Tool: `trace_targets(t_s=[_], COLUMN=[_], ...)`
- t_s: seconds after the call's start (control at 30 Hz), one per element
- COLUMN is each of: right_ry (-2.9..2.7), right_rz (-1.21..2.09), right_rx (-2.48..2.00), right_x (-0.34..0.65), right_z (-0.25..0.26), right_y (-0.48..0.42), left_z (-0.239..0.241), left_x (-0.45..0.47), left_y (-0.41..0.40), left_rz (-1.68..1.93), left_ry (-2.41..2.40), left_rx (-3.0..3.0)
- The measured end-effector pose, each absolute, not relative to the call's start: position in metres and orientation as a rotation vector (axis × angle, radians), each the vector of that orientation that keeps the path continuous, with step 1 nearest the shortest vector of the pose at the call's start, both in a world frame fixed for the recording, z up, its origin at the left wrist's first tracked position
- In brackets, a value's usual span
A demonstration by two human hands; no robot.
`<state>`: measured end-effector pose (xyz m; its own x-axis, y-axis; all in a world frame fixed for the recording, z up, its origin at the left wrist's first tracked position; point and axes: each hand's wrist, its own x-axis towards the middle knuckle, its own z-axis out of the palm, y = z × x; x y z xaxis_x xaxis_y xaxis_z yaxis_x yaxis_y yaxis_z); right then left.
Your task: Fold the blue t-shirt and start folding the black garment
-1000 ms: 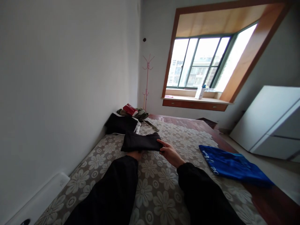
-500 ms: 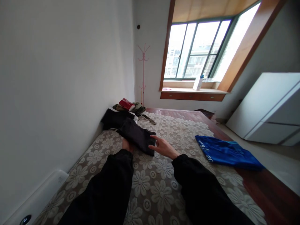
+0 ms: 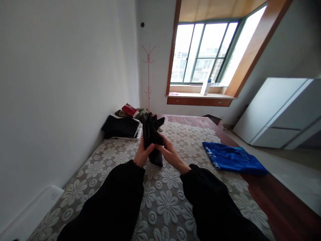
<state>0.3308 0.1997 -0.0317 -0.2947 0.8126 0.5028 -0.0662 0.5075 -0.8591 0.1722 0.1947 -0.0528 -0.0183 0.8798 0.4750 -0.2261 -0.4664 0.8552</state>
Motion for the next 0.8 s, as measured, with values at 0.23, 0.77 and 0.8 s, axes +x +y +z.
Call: trace_targets(t_s=[0.23,0.77,0.8], right_ry=[-1.066,-0.855,-0.897], right_rz=[1.521,0.971,0.924], right_rx=[-0.614,-1.327,-1.382], right_x=[0.341,0.504,0.506], right_z=[-0.051,-0.126,-0.129], right_y=[0.228,0.304,0.306], left_z=[-0.057,-0.091,-0.096], left_x=[0.166,0.033,0.025], left_y=[0.217,0.262,0.264], left_rz=[1.686,1.716,1.63], left_ry=[0.783,1.397,1.503], left_rx=[0.73,0.804,0.909])
